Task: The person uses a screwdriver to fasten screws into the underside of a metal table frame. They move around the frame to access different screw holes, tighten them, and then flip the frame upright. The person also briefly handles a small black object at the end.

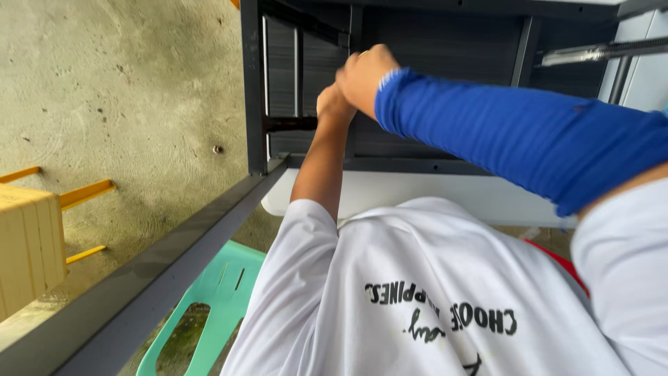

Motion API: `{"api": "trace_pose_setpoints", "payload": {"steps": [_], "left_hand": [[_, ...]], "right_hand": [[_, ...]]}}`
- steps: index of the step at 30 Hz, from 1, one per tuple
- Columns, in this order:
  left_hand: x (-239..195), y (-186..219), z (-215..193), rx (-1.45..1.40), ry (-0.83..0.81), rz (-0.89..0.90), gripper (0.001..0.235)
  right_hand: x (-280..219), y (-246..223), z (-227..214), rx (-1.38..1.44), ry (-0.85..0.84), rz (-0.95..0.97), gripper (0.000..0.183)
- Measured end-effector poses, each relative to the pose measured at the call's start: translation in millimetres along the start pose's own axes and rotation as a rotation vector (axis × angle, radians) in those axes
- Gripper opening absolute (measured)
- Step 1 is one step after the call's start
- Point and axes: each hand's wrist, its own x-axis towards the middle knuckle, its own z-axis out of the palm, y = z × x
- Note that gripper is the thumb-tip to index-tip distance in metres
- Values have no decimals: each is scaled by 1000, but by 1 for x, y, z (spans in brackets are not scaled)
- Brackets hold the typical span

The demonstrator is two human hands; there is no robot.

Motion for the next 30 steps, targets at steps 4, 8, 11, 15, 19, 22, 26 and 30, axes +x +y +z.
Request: {"api": "trace_pose_setpoints", "payload": {"steps": [4, 8, 11, 15, 19, 22, 26, 30], "left_hand": [[-4, -10, 13, 28, -40, -31, 36], [-1, -14, 23, 43, -54, -27, 30], [9, -13, 16, 57, -32, 12, 29], [-2, -10, 12, 55, -4, 54, 31], [-12, -3, 4, 17, 63, 8, 33], [-14, -3, 5, 36, 80, 21, 27], [-6, -5, 10, 144, 152, 143, 23], [-5, -8, 18, 231, 228, 218, 18]], "right_hand": [[-6, 2, 1, 151, -101, 4, 30], [-2, -5, -7, 432, -230, 242, 28], [-8, -9, -7, 13, -169, 81, 48], [-24, -9, 5, -381, 114, -223, 32], [-10, 6, -4, 242, -26, 132, 29], [3, 8, -13, 451, -162, 333, 31], [-6, 7, -12, 220, -144, 227, 50], [-5, 12, -3, -30, 18, -82, 24]]}}
